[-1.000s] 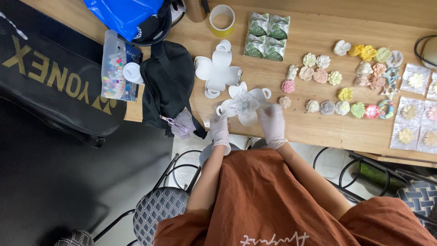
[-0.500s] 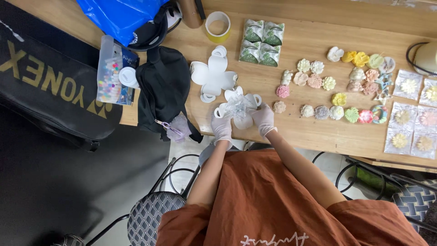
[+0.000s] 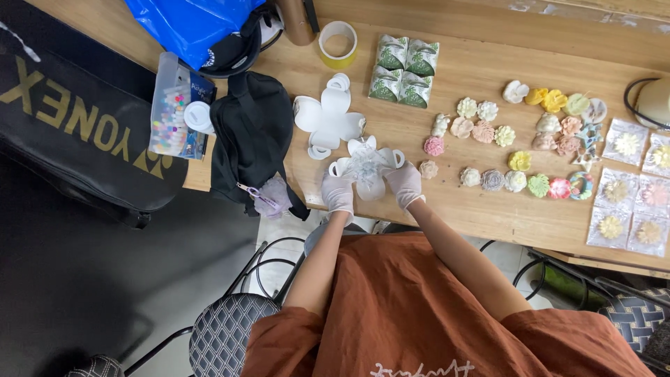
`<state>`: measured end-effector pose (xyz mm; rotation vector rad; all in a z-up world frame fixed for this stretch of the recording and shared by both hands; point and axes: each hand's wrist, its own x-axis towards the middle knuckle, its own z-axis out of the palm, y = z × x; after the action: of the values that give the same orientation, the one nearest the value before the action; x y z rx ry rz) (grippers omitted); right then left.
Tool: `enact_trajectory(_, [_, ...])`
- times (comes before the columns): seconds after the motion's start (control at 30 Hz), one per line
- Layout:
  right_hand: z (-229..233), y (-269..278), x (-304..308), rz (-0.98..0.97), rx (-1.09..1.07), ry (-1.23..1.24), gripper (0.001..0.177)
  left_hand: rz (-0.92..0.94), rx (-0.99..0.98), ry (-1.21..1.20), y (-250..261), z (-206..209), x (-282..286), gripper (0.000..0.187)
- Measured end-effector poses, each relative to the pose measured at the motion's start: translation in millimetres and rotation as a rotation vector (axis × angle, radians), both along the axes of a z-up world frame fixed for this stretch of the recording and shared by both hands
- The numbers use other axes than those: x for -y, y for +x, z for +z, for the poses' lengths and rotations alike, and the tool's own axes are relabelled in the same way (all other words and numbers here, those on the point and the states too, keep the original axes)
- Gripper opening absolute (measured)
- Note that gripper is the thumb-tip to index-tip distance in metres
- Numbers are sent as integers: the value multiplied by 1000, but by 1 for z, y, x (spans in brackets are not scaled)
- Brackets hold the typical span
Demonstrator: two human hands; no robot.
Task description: The recorder is shown folding cardboard packaging and placing finished handmade decorative items inside.
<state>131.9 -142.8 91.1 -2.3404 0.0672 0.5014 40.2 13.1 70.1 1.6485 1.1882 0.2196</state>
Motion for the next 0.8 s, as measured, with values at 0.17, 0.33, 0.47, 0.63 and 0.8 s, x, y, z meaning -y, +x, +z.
enact_trajectory(0.17, [19,-10,-15,-56,181,47,52,-148,115,255,0,28,7,48])
enact_trajectory(0.33, [21,-20,-24,-51,205,67,45,-397,-126,302,1,5,11,42])
enact_trajectory(0.47, [57,-23,-29,84,200,2,55,-636,-69,382,1,77,6,61])
enact_trajectory(0.63, [101,-29,-28,285,174,-12,59,-811,-92,392,2,85,3,81])
enact_trajectory(0.8, [84,-25,-10,498,296,16,59,-815,38,385,-1,77,-2,83])
